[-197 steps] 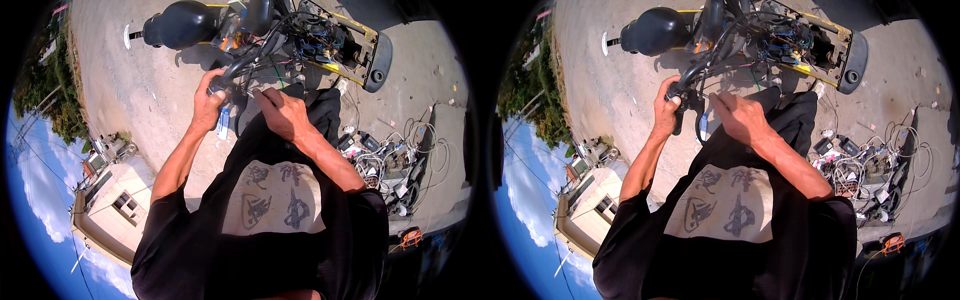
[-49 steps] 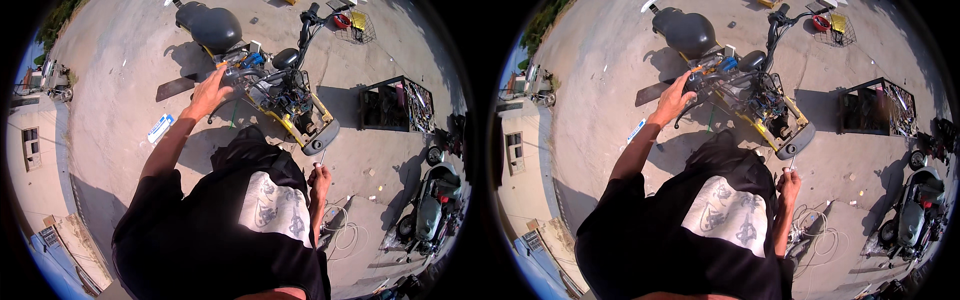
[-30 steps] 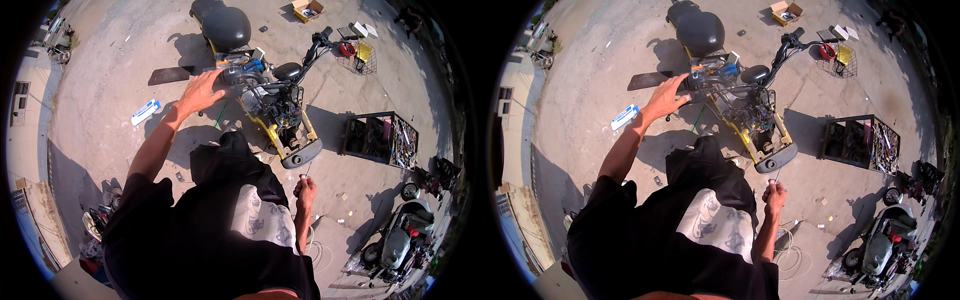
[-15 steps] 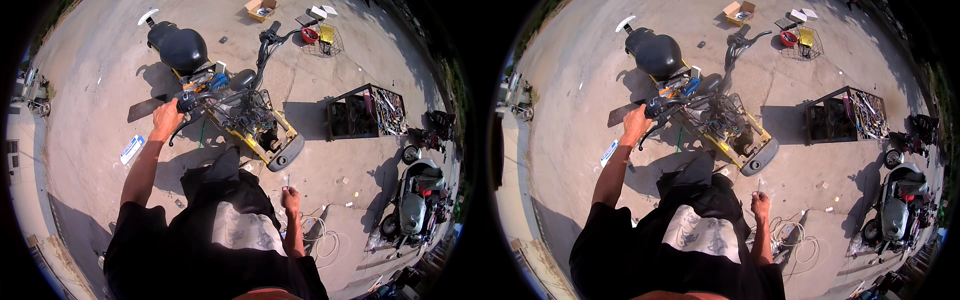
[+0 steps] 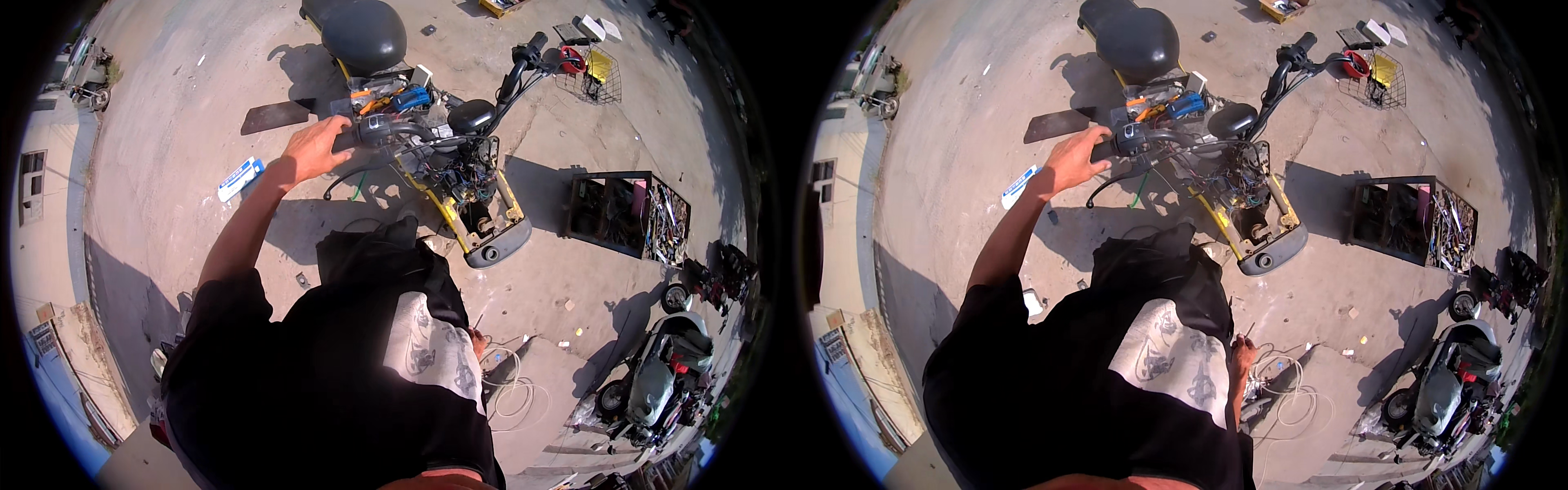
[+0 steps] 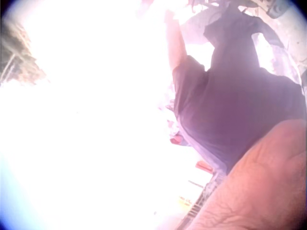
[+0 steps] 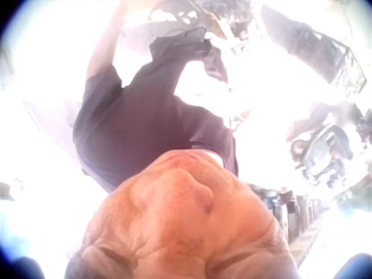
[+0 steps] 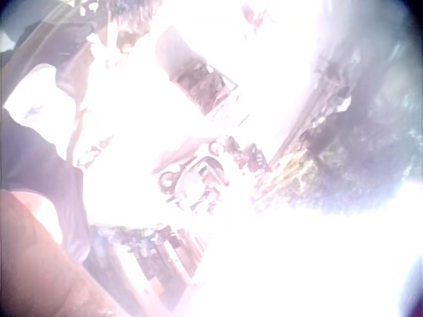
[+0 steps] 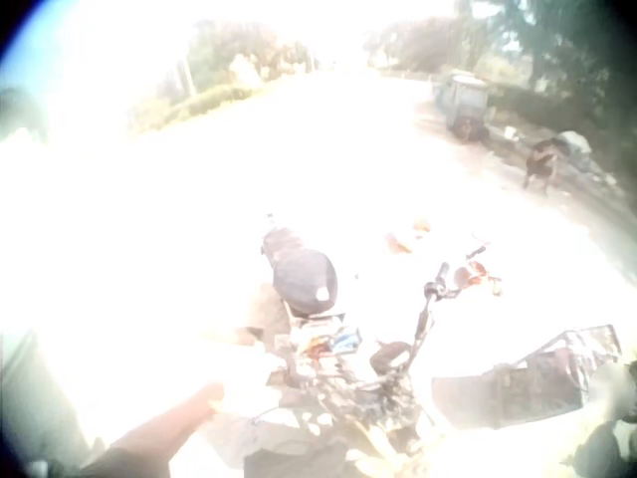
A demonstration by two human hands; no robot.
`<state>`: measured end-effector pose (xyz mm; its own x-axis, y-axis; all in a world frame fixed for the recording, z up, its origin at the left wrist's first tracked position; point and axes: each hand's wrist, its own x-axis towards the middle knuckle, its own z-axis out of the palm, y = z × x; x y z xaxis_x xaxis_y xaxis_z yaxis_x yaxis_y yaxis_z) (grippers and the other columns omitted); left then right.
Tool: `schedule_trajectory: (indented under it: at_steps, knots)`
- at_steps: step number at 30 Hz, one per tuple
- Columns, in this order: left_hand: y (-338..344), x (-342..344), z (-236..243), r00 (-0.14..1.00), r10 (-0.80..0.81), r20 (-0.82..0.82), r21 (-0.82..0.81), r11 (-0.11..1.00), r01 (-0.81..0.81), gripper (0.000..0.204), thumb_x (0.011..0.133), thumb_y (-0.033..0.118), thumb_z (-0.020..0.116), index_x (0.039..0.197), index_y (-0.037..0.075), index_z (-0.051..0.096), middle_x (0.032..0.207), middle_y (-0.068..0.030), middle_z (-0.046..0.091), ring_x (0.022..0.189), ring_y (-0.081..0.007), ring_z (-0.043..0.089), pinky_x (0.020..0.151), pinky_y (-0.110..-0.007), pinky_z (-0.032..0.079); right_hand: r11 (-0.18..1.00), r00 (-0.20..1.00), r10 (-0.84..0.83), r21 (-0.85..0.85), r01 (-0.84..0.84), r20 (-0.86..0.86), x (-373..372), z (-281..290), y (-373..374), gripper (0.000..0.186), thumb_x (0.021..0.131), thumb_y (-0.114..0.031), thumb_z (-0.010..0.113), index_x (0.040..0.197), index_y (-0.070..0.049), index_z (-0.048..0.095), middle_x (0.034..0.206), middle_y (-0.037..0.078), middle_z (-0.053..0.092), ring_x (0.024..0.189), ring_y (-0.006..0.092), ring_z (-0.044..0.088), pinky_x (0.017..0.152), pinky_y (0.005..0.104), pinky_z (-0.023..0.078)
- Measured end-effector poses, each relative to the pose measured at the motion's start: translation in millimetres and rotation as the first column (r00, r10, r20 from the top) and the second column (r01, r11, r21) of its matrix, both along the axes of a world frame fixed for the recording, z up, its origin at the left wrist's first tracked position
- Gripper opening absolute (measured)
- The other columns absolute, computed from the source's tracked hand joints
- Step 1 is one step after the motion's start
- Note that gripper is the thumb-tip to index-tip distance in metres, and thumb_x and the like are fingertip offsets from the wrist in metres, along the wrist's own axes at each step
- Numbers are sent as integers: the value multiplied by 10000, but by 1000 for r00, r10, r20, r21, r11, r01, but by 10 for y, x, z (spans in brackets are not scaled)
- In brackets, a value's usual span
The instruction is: The person uses a T-handle wrench to tighten bolts on the scooter's handlebar assembly and then moves to the front wheel area to adjust components near the brake caliper. The person handles the wrench and scooter parts directly.
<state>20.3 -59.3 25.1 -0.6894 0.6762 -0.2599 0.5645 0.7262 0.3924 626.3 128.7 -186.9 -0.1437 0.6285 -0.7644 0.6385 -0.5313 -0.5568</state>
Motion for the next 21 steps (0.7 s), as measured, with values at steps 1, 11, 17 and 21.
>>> schedule_trajectory:
  at_steps: [1,11,17,21]
  knots:
    - [4,55,62,999,-42,-2,-7,999,42,671,867,237,759,1457,129,458,1359,-176,602,1260,-380,608,1001,-481,514,1000,1000,13,-6,-13,2,123,-167,-27,294,959,-273,692,806,-28,639,646,14,554,548,128,497,506,295,395]
    - [272,192,30,997,-78,26,187,980,72,960,845,396,815,1614,133,304,1545,-183,478,1300,-434,566,1045,-507,492,993,1000,-7,-115,7,-4,-620,192,488,248,1006,-252,641,851,-70,574,631,-6,505,447,115,461,402,287,381]
    - [254,45,-43,992,-119,29,209,972,110,823,904,358,765,1593,172,355,1449,-152,573,1127,-417,655,890,-497,559,997,998,53,-60,-55,-33,-1119,350,791,244,1009,-263,643,894,-56,585,646,-3,510,475,114,490,415,286,405]
    - [273,107,-126,996,-91,-22,203,975,93,829,894,366,767,1590,170,361,1377,-151,606,1020,-414,672,833,-506,556,997,996,70,-37,-72,-57,-1394,445,787,286,998,-291,685,862,-65,573,662,-4,520,489,104,490,428,274,403]
